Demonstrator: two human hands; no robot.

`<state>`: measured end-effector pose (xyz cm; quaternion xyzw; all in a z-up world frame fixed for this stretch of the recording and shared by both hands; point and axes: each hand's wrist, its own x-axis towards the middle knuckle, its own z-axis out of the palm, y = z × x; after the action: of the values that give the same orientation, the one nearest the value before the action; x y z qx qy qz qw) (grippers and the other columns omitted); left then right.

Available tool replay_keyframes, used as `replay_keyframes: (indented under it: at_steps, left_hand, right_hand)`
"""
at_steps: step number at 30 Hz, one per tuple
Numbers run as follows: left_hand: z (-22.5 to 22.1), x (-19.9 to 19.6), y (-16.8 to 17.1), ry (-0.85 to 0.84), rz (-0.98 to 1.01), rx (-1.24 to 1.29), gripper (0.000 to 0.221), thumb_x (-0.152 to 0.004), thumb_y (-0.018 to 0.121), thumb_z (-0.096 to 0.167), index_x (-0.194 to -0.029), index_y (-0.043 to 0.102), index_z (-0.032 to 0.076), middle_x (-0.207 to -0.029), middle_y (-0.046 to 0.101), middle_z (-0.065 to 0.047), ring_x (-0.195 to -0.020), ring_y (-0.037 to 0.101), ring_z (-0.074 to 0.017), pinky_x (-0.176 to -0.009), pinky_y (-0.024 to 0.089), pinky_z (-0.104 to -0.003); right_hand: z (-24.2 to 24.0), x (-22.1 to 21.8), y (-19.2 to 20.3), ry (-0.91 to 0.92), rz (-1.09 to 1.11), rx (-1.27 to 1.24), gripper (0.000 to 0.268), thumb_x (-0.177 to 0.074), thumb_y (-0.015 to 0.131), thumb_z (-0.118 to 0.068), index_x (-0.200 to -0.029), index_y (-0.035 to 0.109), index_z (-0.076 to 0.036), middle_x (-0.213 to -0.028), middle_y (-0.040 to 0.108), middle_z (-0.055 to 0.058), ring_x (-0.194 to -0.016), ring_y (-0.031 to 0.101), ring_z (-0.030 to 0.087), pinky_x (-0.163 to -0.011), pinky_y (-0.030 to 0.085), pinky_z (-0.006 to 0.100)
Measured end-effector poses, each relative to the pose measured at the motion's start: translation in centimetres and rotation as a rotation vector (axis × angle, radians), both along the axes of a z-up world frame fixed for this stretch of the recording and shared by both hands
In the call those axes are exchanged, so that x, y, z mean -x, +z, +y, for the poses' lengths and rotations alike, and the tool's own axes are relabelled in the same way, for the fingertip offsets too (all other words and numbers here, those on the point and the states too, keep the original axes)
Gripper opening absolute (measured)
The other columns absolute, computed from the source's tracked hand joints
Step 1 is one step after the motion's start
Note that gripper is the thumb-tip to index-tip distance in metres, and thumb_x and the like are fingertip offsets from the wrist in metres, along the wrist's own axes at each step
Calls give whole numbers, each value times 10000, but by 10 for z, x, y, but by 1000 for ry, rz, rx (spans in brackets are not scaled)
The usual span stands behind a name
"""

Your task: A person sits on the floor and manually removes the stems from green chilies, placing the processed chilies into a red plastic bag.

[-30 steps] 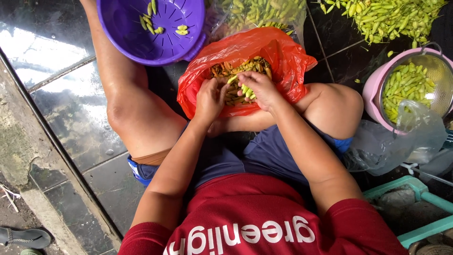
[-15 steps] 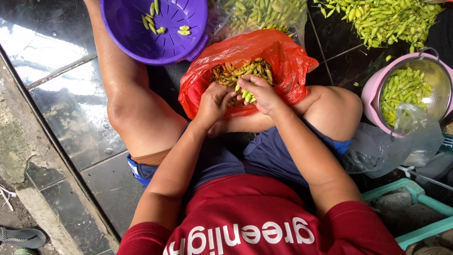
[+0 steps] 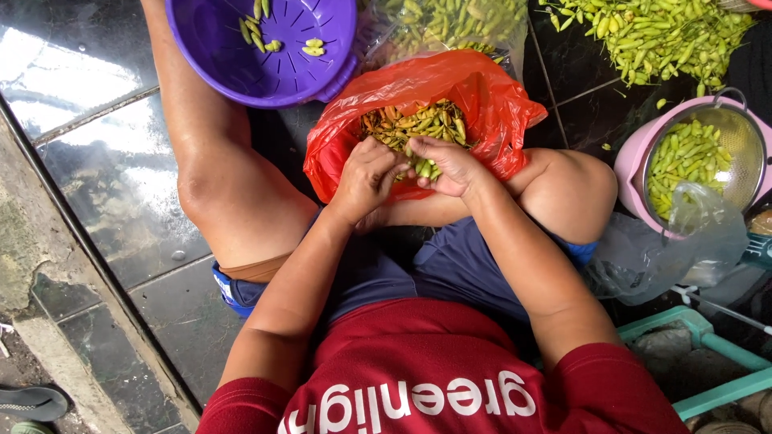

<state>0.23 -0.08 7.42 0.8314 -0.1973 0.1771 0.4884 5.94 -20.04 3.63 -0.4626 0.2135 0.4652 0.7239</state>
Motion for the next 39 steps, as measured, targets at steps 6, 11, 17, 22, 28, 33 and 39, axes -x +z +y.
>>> replay_keyframes:
  at_steps: [6,11,17,22,28,33,39]
  left_hand:
    - [18,6,-26,260,505,-15,168,-1019,641,268,-1027,708,114,-819,696,-209,-850,677,-459,-758,523,-562]
    - [20,4,-79,301,681,-194,228,-959,633,283,-1033,683,73,-844,738,-230,-920,713,-451,-871,542,-580]
    - [17,3,-42,272,480,-47,164,-938,657,156,-1032,715,35,-903,755,-187,-732,702,-391,-671,550,-444]
    - [21,3,-51,272,479,-36,129,-927,678,140,-998,709,37,-875,758,-161,-707,716,-351,-660,568,-413]
    - [14,-2,-93,275,561,-423,435,-843,714,250,-1258,629,151,-985,735,-211,-869,740,-409,-752,607,-538]
    - [-8,8,-55,93,514,-856,760,-690,883,541,-1292,555,214,-1354,448,-97,-1219,481,-338,-925,495,-449]
    - [-27,21,-81,-63,110,-780,176,-856,696,396,-993,685,286,-1141,608,-1,-1124,527,-264,-871,448,-440]
  right_hand:
    - [14,6,23,-53,143,90,177,-901,808,-278,-952,679,-169,-857,726,93,-703,755,257,-515,543,246]
    - [80,-22,74,-62,134,9,258,-878,820,-253,-1019,662,-105,-938,700,102,-771,733,260,-536,559,276]
    - [158,-75,158,-113,-183,-251,1347,-595,738,-568,-1595,29,-9,-1566,53,349,-1415,107,590,-1109,77,760]
    - [126,-74,133,12,-435,-321,929,-899,728,-438,-1595,241,-62,-1687,153,209,-1484,298,569,-1163,226,725]
    - [27,-19,71,659,-744,256,158,-1059,581,-161,-1107,667,-38,-1107,745,167,-1018,714,245,-897,575,415]
    - [-38,12,37,1238,-1158,860,285,-952,546,-268,-927,760,-82,-984,729,215,-1035,655,440,-953,527,538]
    - [-38,-22,-25,1165,-862,1221,1154,-721,896,-396,-1606,164,-291,-1424,453,316,-1141,624,555,-884,488,769]
